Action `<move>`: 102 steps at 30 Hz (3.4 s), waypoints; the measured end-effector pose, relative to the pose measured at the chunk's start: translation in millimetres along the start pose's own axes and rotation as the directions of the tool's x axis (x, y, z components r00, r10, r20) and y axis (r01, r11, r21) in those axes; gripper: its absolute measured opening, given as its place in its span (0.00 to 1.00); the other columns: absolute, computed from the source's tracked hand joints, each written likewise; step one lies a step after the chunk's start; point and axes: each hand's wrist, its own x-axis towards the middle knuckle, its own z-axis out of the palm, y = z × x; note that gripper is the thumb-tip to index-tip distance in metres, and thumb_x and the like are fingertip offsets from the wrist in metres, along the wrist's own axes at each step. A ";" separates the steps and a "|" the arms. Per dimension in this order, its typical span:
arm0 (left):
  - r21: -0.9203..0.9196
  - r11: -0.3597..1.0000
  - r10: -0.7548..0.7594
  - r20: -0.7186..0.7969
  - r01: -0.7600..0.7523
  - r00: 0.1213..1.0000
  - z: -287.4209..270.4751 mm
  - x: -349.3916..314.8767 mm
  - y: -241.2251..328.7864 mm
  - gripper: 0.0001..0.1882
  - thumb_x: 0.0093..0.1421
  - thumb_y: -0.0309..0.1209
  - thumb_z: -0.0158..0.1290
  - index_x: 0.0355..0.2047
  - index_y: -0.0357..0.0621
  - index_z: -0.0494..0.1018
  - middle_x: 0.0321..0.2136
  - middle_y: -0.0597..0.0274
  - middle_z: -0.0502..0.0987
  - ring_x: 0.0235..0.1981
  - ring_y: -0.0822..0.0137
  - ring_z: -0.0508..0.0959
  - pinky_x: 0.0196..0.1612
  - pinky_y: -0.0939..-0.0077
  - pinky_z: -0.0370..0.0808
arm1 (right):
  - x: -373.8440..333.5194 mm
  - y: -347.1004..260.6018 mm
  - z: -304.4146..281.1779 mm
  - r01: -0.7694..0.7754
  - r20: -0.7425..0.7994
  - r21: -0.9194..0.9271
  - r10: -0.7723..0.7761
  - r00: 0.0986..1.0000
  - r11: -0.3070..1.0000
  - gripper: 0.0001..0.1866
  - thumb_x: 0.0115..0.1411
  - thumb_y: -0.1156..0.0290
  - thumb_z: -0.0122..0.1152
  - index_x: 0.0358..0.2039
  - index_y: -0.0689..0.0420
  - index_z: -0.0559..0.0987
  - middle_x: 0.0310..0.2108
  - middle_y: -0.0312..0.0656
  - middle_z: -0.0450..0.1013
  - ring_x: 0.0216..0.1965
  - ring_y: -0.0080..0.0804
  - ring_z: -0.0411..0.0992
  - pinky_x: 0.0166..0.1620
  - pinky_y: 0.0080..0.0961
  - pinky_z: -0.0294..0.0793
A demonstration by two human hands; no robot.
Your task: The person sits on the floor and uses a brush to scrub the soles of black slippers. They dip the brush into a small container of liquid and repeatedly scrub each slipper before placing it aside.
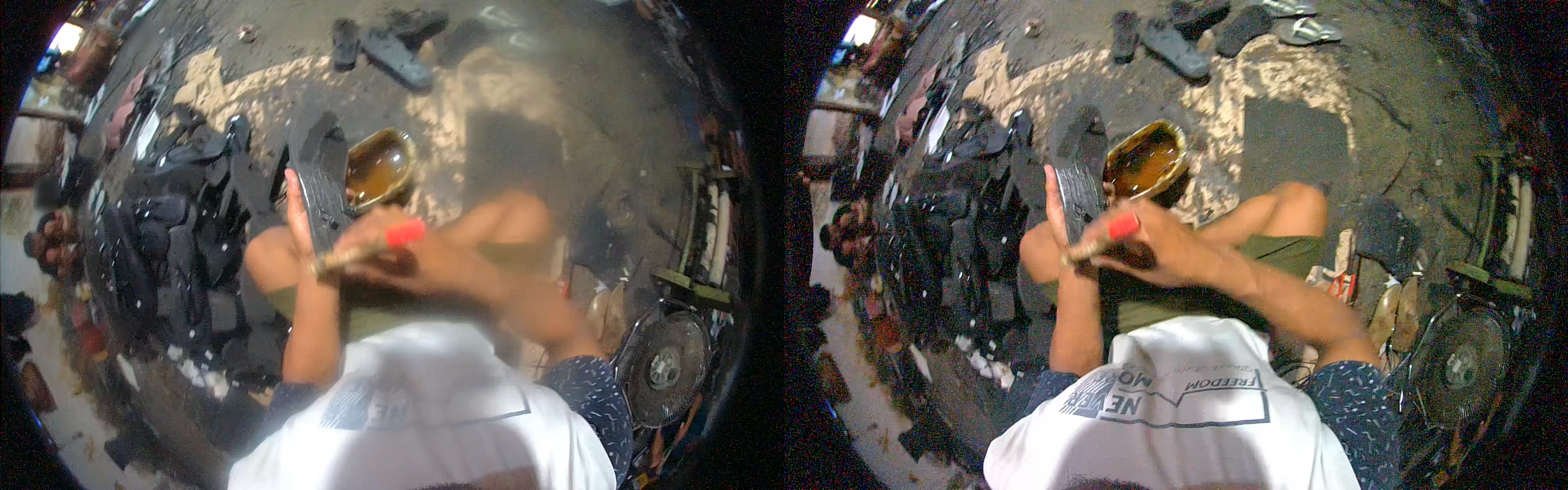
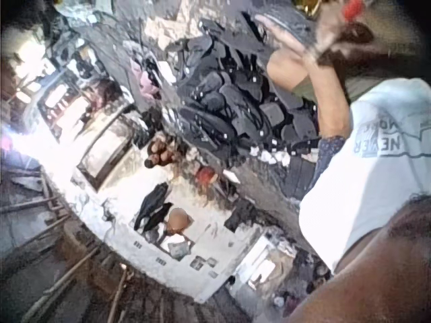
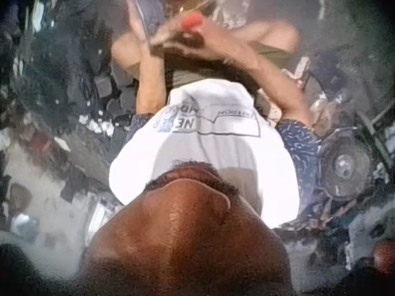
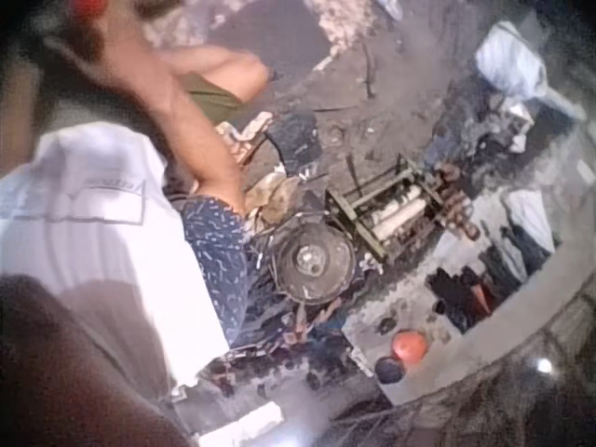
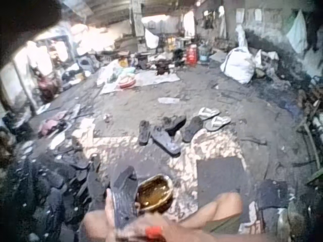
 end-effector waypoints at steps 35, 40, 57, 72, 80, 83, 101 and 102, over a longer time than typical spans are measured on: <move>0.600 -0.393 0.853 -0.045 0.697 0.520 35.1 -293.1 151.0 0.14 0.68 0.36 0.54 0.48 0.41 0.78 0.25 0.53 0.80 0.29 0.63 0.81 0.37 0.67 0.76 | 4.7 225.8 -4.5 -0.158 0.185 -0.729 0.415 0.891 0.666 0.13 0.54 0.67 0.66 0.39 0.56 0.83 0.31 0.52 0.78 0.37 0.54 0.75 0.42 0.50 0.75; 0.934 -0.158 0.872 -0.020 0.320 0.490 14.7 -326.3 141.0 0.13 0.70 0.31 0.52 0.50 0.38 0.76 0.46 0.57 0.79 0.48 0.67 0.77 0.55 0.71 0.71 | 34.5 164.3 -20.5 -0.570 0.007 -0.388 0.620 0.784 0.725 0.19 0.60 0.59 0.70 0.48 0.55 0.82 0.46 0.45 0.80 0.48 0.37 0.77 0.50 0.34 0.76; 0.691 -0.710 0.519 0.387 0.133 0.763 -25.1 -150.3 48.4 0.46 0.47 0.49 0.71 0.64 0.46 0.68 0.66 0.43 0.64 0.65 0.47 0.65 0.64 0.56 0.61 | 22.0 39.4 -115.4 -0.645 -0.595 0.226 0.627 0.502 0.730 0.21 0.63 0.57 0.68 0.45 0.64 0.82 0.41 0.38 0.80 0.40 0.22 0.75 0.48 0.21 0.73; 0.177 0.819 0.561 -0.038 -0.546 0.827 25.7 -94.9 -16.7 0.31 0.69 0.57 0.44 0.61 0.47 0.68 0.59 0.59 0.72 0.59 0.57 0.71 0.63 0.56 0.67 | 53.0 -2.8 44.6 -0.024 -0.194 -0.212 -0.018 0.981 0.977 0.15 0.60 0.74 0.66 0.48 0.58 0.80 0.46 0.44 0.78 0.49 0.41 0.75 0.59 0.39 0.69; 0.030 0.882 0.472 -0.048 -0.471 0.880 28.5 -90.6 -24.0 0.36 0.66 0.60 0.46 0.61 0.44 0.67 0.57 0.49 0.74 0.53 0.58 0.76 0.57 0.60 0.73 | 56.5 24.5 47.9 -0.205 -0.284 0.284 0.286 0.915 0.937 0.13 0.58 0.75 0.70 0.44 0.59 0.82 0.42 0.45 0.80 0.46 0.38 0.78 0.51 0.30 0.76; 0.035 0.938 0.342 0.062 -0.344 0.938 14.2 -107.1 -29.3 0.43 0.64 0.63 0.47 0.67 0.42 0.59 0.61 0.42 0.69 0.57 0.54 0.74 0.56 0.57 0.75 | 66.9 71.8 27.5 -0.401 -0.198 -0.031 0.387 0.900 0.916 0.14 0.61 0.65 0.69 0.45 0.56 0.84 0.39 0.50 0.80 0.41 0.48 0.79 0.45 0.35 0.76; -0.267 0.940 0.248 0.108 -0.213 0.963 -71.6 -69.5 -12.3 0.47 0.65 0.67 0.43 0.66 0.35 0.58 0.57 0.42 0.72 0.46 0.51 0.79 0.42 0.60 0.84 | -24.2 141.9 -137.7 -0.233 -0.012 -0.887 0.487 0.873 0.398 0.12 0.61 0.63 0.69 0.41 0.55 0.85 0.39 0.45 0.83 0.40 0.37 0.81 0.43 0.34 0.78; -0.262 0.943 0.259 0.182 -0.207 0.949 -78.8 -49.7 -1.9 0.47 0.65 0.66 0.43 0.66 0.35 0.58 0.57 0.42 0.72 0.48 0.50 0.79 0.44 0.57 0.84 | 0.0 119.8 -123.6 -0.495 -0.210 -0.643 0.487 0.848 0.584 0.14 0.62 0.61 0.68 0.40 0.57 0.85 0.37 0.44 0.83 0.38 0.32 0.81 0.41 0.32 0.78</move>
